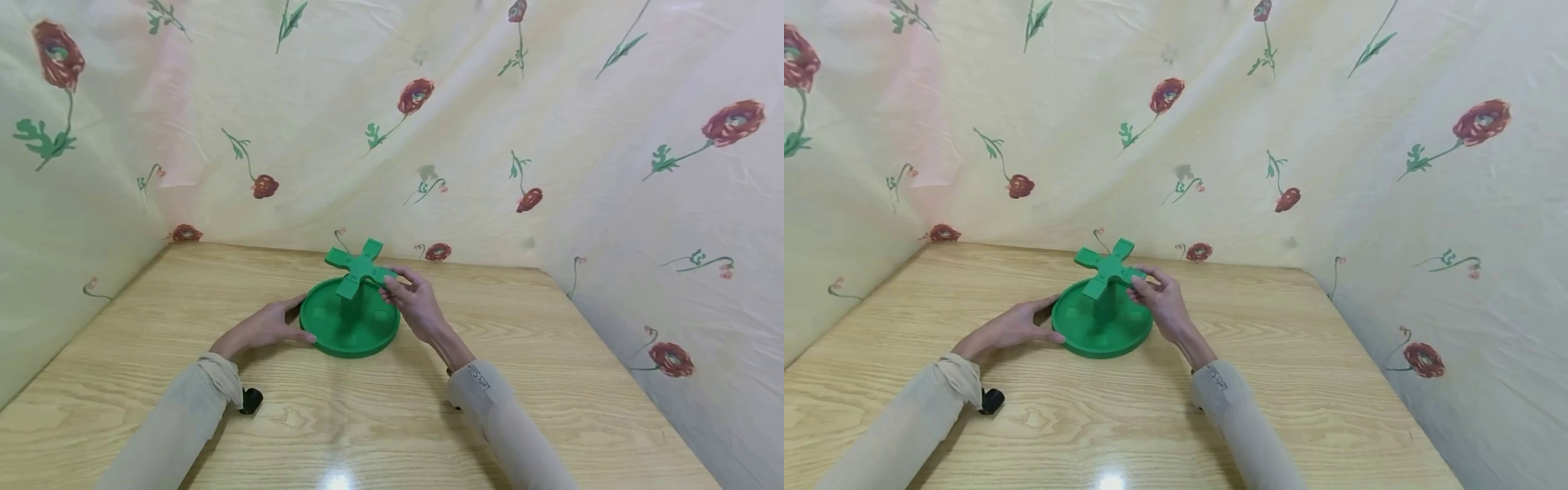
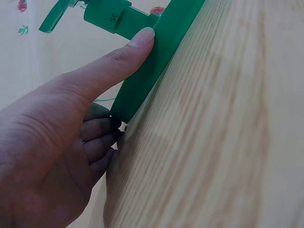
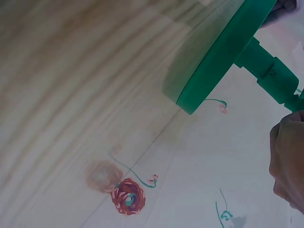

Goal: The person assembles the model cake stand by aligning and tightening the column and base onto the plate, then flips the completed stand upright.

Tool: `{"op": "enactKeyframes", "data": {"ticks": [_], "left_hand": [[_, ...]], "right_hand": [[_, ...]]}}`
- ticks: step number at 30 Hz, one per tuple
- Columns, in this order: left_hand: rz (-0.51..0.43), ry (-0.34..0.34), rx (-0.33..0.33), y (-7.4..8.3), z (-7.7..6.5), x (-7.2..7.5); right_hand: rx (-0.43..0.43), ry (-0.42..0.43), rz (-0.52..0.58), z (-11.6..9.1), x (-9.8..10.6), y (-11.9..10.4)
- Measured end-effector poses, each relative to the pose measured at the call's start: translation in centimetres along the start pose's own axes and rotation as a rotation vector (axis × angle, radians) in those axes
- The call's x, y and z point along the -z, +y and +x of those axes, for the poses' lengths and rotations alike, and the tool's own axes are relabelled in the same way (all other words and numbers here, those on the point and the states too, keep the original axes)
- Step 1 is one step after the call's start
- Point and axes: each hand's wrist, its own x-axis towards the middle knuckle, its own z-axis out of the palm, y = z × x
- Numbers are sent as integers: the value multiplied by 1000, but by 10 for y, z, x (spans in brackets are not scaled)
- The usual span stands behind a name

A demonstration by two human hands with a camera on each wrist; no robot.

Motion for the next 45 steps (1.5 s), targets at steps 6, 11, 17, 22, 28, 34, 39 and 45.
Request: {"op": "enactKeyframes", "data": {"ticks": [6,11,17,22,28,34,39,45], "left_hand": [[-13,3,2,-1,-1,0],[-15,1,-8,-1,-1,0],[-14,0,-8,-1,0,0],[-2,-4,-11,-2,0,0],[-11,-4,-24,-3,0,0],[-13,-5,-13,-3,1,0],[-25,-4,-13,-3,0,0],[-10,-1,-3,-3,0,0]], "right_hand": [[-62,-25,-11,3,-2,1],[-84,-42,-35,6,-2,2],[-74,-83,-200,5,4,3],[-17,-95,-340,4,9,4],[63,-82,-446,3,10,6],[108,-57,-531,1,9,8],[117,-47,-573,0,8,8],[108,-37,-610,-3,6,5]]}}
